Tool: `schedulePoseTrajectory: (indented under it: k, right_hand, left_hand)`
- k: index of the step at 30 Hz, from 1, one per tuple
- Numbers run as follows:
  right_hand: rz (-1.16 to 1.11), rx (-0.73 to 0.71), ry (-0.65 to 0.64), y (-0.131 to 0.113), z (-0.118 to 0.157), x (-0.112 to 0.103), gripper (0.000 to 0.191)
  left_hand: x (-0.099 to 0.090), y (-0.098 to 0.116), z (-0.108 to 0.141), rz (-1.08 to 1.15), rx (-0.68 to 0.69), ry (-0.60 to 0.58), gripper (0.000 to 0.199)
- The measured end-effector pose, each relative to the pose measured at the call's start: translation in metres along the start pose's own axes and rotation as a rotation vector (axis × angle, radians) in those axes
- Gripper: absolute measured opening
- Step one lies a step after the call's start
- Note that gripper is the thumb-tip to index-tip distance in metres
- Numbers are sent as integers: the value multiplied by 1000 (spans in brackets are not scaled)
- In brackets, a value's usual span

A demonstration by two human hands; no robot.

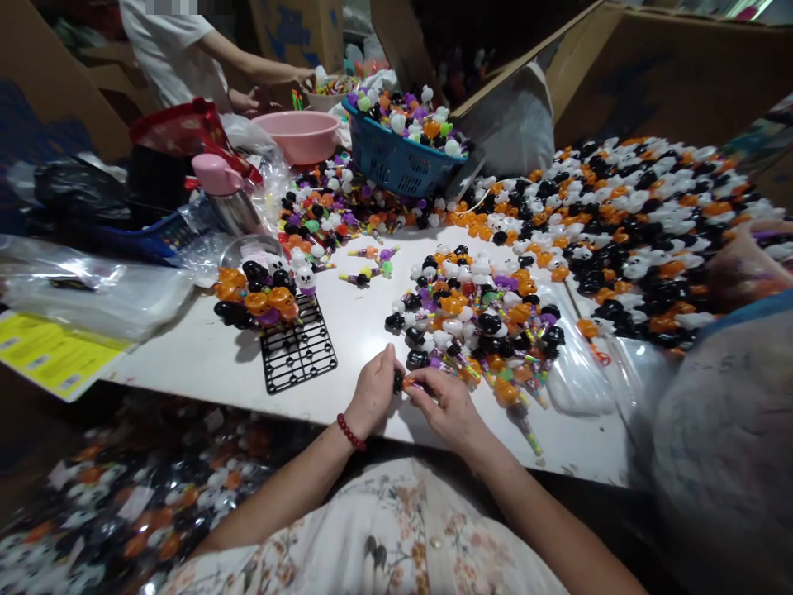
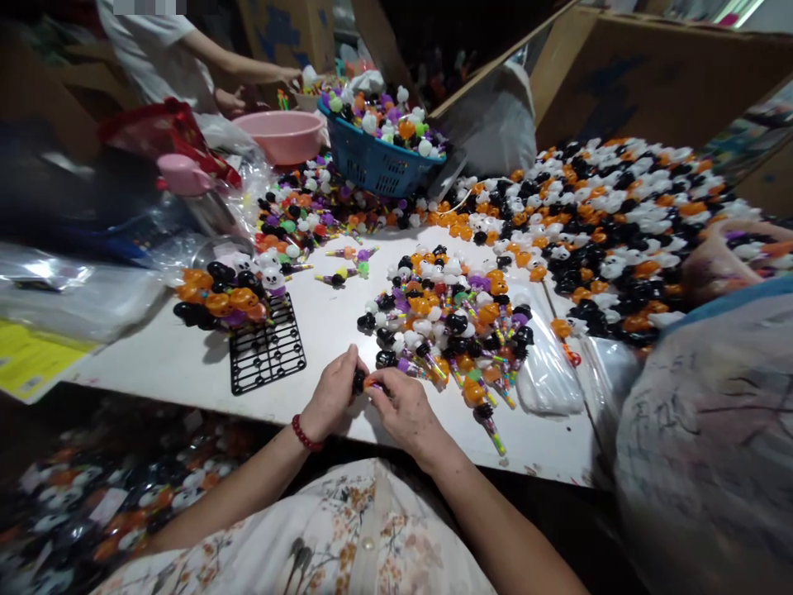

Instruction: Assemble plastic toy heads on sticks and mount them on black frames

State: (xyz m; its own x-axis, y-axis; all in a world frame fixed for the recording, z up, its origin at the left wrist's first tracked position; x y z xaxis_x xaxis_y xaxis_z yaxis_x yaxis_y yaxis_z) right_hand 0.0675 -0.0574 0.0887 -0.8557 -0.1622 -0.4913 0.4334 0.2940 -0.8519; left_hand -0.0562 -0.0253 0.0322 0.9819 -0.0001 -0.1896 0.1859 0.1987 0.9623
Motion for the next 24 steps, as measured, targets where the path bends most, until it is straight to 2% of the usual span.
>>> schedulePoseTrajectory:
  k: [4,7,9,13,15,18,21,24]
  right_hand:
    - [76,-64,-49,-3,3,12,13]
    - [87,-112,-70,-3,1,16,17]
    - [31,-94,-89,2,-4,13,19]
    - [-73,-10,-54,15,-12,-4,31]
    - [-105,59,-26,23,-13,-10,36]
    - [-165,159,-12,32,-11,-13,25]
    - [-127,138,-23,27,-12,-14,15]
    - [-115,131,-45,22,-12,-9,15]
  left_hand:
    - [6,-8,2,-62,-13,-30,61]
    - [8,-7,2,-94,25,-66,59]
    - [10,-6,0,-26,23,-117,56]
    - [16,-17,-2,222,-147,-199,53]
    - [15,-18,-4,242,-164,-190,53]
    - [8,-16,-7,207,-123,-140,53]
    - [3,-17,-8,171,-108,-104,57]
    - [-1,-16,-9,116,-76,-47,62]
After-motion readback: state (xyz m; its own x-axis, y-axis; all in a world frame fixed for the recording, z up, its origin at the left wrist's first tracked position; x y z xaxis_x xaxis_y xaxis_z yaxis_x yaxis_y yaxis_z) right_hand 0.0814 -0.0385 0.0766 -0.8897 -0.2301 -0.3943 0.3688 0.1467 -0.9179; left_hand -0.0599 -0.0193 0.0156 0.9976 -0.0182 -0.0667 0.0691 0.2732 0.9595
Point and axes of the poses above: each hand's wrist, its own z-axis away from the middle knuckle, its own x-axis out of the palm, y = z × x, the point moved 10 cm from there along -z, towards the middle knuckle
